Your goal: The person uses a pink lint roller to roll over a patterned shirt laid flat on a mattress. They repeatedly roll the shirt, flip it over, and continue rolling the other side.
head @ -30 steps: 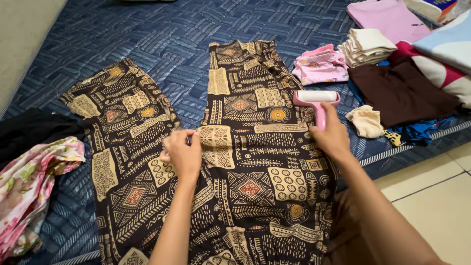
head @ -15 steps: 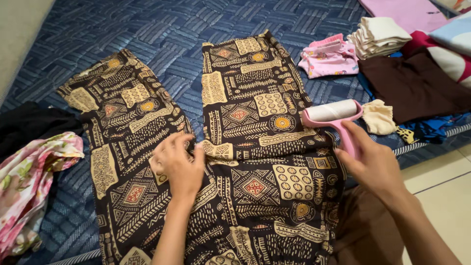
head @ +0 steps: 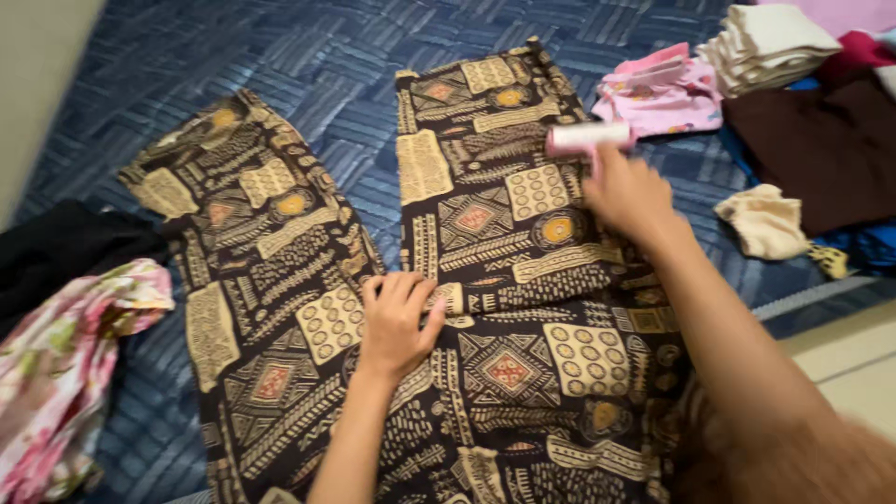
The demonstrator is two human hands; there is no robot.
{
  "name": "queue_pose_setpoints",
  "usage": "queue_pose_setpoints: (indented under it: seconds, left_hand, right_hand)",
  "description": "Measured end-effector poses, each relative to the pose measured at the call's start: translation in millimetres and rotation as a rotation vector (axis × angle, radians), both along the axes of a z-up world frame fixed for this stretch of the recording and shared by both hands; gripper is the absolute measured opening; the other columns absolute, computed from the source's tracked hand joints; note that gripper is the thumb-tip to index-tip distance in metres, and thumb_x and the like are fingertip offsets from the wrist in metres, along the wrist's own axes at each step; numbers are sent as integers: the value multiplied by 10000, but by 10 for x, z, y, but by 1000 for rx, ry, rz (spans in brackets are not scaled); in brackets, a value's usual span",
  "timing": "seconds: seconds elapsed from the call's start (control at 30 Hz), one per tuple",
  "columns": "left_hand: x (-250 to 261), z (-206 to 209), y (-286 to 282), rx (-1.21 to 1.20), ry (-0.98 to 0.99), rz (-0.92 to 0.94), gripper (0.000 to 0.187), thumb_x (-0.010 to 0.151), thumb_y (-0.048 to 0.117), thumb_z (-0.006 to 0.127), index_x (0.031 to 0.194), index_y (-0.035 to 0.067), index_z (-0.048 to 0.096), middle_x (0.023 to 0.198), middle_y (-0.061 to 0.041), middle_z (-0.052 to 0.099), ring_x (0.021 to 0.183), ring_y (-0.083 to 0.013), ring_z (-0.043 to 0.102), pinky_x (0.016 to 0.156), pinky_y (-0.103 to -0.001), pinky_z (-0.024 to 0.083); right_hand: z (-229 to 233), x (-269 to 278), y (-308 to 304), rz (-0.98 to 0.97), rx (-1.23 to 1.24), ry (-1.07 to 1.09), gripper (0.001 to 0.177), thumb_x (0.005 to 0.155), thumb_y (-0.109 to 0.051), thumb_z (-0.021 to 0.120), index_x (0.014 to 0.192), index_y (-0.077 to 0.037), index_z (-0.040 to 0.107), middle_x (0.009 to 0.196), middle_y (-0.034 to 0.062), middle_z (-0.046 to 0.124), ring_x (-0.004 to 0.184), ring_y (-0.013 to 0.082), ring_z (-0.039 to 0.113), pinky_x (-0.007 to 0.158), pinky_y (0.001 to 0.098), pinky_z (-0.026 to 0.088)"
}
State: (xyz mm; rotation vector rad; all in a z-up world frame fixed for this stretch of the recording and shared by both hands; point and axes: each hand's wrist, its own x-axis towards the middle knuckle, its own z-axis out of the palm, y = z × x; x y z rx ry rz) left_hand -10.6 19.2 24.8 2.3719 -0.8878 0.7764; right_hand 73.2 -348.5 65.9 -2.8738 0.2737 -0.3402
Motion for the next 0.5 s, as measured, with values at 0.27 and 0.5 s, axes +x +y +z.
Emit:
queue_pose_setpoints:
  seconds: [0.27, 0.5]
  left_hand:
    - [-12, -9, 0, -56, 45, 17, 235, 937, 242, 639, 1038, 35, 687, 1071, -98, 666, 1067, -269, 598, 983, -446, 384]
    - [32, -66, 10, -103, 45, 22, 211, 956, 217, 613, 1035, 37, 691, 1066, -89, 677, 1085, -271, 595, 999, -446, 385]
  right_hand:
    - [21, -201, 380, 43, -16, 64, 577, 982, -383, 551, 1416, -59, 353, 1003, 345, 664, 865, 534, 679, 778, 646, 530]
    - [227, -2245, 578, -79, 79, 401, 851, 882, -568, 587, 1637, -318, 281, 715, 198, 754, 684, 381, 758, 694, 543, 597]
